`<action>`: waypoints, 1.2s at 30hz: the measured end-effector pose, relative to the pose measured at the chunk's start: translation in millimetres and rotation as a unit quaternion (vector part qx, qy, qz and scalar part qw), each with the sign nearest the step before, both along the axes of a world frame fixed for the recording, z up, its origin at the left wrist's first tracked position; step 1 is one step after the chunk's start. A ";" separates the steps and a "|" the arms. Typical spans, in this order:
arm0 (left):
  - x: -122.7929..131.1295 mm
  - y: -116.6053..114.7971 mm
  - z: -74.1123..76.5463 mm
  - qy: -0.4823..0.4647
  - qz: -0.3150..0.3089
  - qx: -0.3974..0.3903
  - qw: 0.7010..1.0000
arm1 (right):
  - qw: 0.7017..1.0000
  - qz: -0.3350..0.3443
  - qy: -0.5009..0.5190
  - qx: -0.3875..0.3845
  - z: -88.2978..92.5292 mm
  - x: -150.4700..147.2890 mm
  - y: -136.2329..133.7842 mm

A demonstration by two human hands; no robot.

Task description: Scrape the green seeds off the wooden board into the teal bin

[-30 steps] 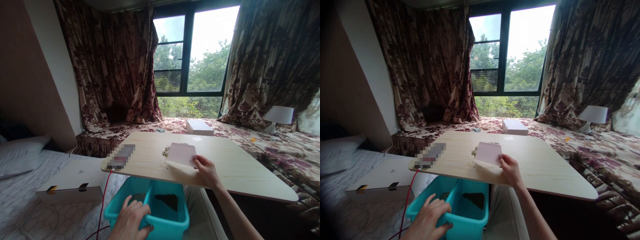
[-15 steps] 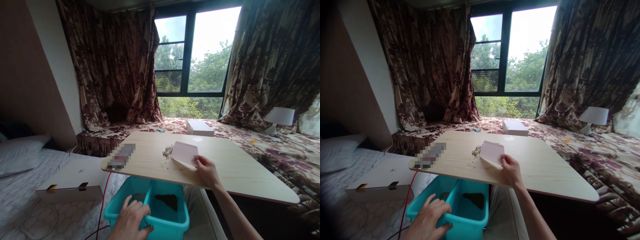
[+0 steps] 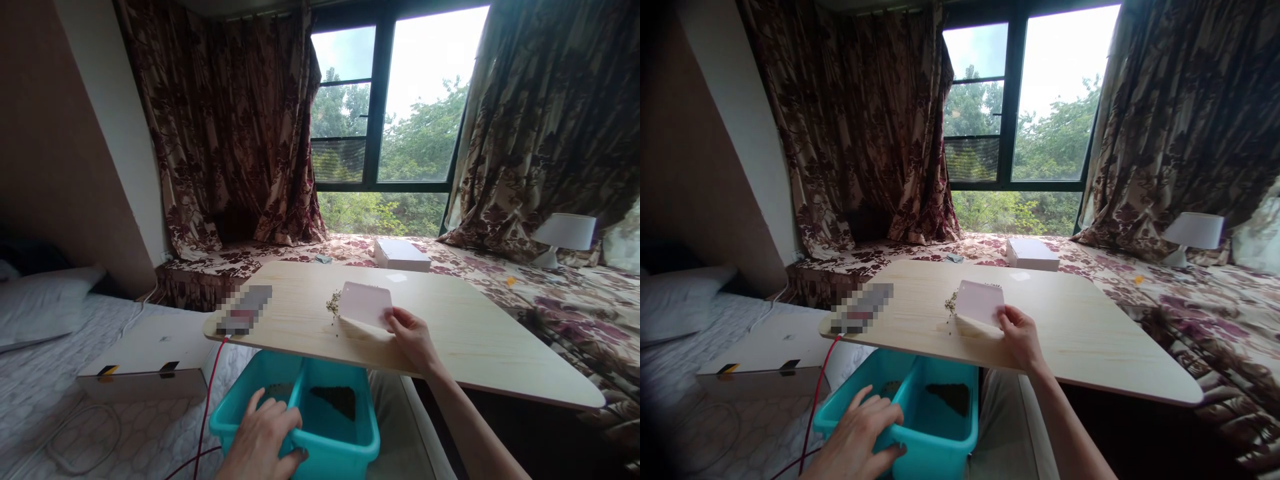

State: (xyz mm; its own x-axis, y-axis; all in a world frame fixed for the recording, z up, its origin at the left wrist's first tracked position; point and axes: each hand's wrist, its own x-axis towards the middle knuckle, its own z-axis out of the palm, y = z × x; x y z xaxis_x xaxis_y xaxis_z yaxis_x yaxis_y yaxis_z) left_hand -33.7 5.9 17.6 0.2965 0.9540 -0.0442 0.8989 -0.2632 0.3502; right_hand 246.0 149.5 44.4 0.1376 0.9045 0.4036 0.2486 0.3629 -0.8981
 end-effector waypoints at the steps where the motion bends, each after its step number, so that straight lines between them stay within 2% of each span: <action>1: -0.1 0.1 -0.2 -0.002 0.000 0.001 1.000 | 1.000 0.001 -0.001 0.000 -0.5 0.5 -0.1; 8: 1.1 -4.2 3.7 -0.010 0.010 0.015 1.000 | 1.000 -0.012 0.008 0.005 -4.0 3.6 0.5; 18: 2.3 -7.6 8.1 -0.014 0.012 0.021 1.000 | 1.000 -0.016 0.012 -0.016 0.1 1.7 -3.3; 25: -0.2 -8.4 7.7 -0.009 0.009 0.028 1.000 | 1.000 0.014 -0.012 -0.007 1.6 -1.4 -4.6; 36: -5.6 -9.2 15.6 0.005 0.006 0.043 0.999 | 0.998 0.050 -0.006 -0.028 3.1 -4.0 -2.0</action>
State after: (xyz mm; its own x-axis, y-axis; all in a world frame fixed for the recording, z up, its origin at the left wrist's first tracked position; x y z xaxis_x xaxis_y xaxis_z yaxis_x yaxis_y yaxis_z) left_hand -39.3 -3.3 33.1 0.2860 0.9576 0.0350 0.9051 -0.2819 0.3184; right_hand 242.0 147.4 47.5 0.0403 0.9350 0.3524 0.2248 0.3351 -0.9150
